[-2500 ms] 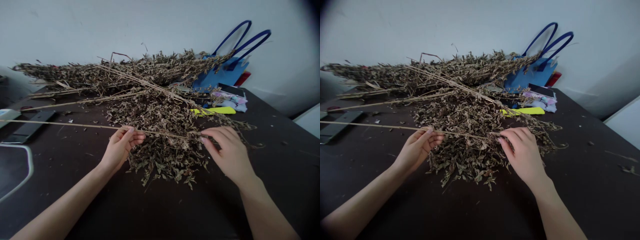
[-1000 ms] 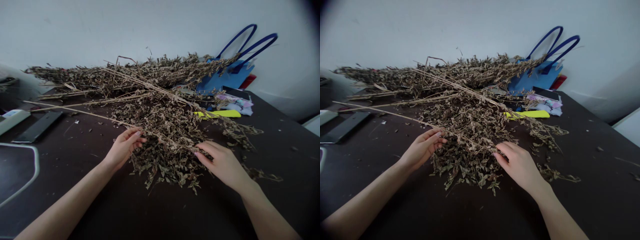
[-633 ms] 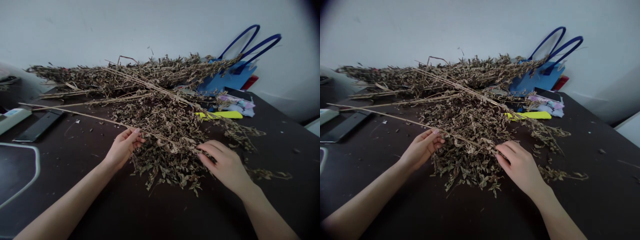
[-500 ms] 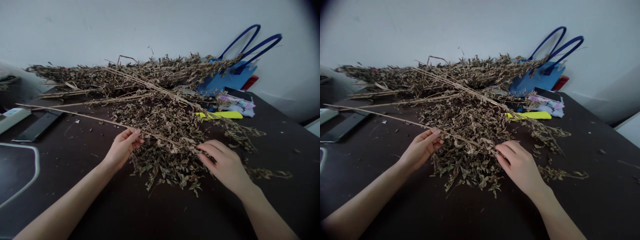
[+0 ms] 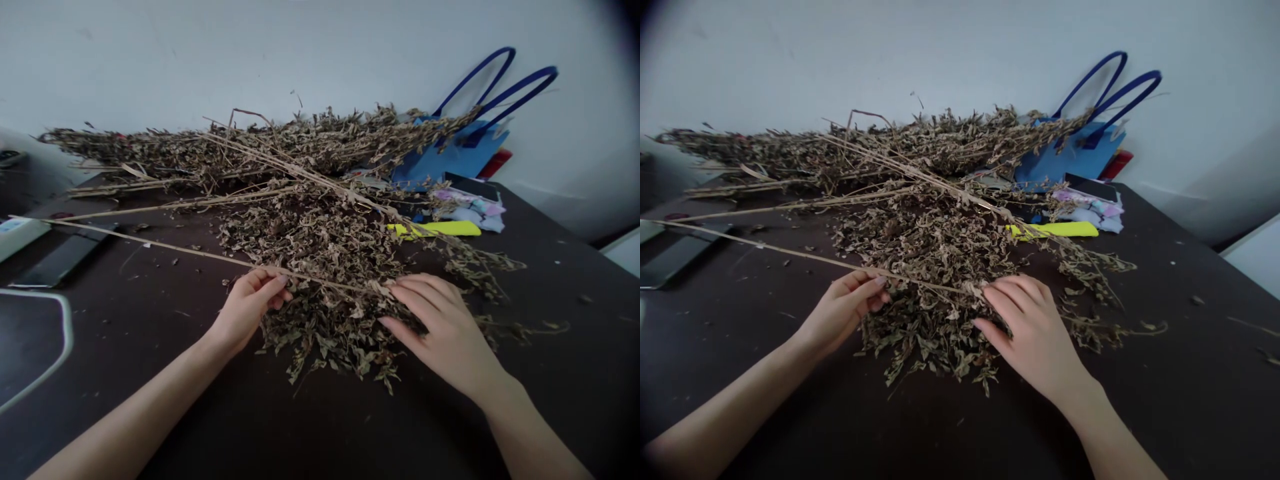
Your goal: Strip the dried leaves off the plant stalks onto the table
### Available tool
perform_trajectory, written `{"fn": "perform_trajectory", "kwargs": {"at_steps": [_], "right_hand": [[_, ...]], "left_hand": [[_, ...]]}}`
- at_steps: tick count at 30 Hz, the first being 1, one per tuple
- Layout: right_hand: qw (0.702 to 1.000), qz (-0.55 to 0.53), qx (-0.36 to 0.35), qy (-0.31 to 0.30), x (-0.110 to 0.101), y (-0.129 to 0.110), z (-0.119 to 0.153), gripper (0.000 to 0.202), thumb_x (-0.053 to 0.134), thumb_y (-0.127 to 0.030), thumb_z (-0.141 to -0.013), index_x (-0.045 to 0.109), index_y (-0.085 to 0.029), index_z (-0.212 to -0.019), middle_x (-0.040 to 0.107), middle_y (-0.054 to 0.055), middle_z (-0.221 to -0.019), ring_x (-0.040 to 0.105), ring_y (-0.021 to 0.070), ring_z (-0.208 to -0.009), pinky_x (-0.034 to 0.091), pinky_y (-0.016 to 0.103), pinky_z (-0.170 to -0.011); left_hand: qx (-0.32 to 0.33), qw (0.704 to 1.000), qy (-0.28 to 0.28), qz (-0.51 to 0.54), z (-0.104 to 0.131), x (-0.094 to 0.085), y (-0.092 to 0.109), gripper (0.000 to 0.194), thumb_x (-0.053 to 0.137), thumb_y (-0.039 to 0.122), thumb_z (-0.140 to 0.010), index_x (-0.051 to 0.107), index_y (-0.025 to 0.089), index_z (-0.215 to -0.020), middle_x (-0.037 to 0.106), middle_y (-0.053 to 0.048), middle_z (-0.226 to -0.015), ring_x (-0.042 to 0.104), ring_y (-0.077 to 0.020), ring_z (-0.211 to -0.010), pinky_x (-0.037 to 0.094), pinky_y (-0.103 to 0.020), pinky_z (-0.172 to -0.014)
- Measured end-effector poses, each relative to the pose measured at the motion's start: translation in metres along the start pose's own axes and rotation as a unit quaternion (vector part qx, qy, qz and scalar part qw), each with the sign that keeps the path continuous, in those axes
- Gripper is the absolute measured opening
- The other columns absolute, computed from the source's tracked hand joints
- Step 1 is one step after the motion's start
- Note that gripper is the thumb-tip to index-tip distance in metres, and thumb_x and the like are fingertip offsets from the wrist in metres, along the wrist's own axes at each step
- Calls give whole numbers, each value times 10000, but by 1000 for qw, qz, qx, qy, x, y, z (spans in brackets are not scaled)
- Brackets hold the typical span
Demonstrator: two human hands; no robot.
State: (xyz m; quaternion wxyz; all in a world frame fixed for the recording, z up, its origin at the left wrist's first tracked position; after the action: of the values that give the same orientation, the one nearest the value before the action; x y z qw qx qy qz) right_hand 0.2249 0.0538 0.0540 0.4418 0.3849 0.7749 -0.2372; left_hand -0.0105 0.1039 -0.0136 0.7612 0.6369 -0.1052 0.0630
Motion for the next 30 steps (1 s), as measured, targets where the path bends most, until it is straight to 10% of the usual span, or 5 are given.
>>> {"fn": "perform_trajectory", "kwargs": {"at_steps": [15, 30], "right_hand": [[1000, -17, -9, -13, 12, -4, 3, 131, 472, -136, -856, 497, -169, -732, 545, 58, -791, 494, 205, -861, 415, 374, -805], [1000, -21, 5, -8, 15, -2, 8, 119, 419, -167, -895, 524, -165, -839, 564, 75, -885, 561, 163, -817, 477, 291, -718]], "left_hand": [[-4, 999, -19, -45, 5, 6, -5, 106, 595, 235, -797, 587, 129, -797, 610, 6, -604, 496, -65, -532, 374, -184, -513], [56, 989, -1, -136, 3, 1, 8, 109, 566, 217, -806, 591, 126, -752, 583, 21, -564, 480, -62, -497, 375, -173, -484]]}}
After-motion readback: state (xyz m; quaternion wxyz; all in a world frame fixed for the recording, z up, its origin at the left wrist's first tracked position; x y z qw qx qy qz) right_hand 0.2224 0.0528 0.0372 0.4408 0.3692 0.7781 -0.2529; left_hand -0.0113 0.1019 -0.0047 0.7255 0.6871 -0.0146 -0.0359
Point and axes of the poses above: each hand's wrist, its own z-axis away from the middle knuckle, its own x-axis out of the palm, y = z × x, the point moved 7 cm from there along -z, towards the middle knuckle
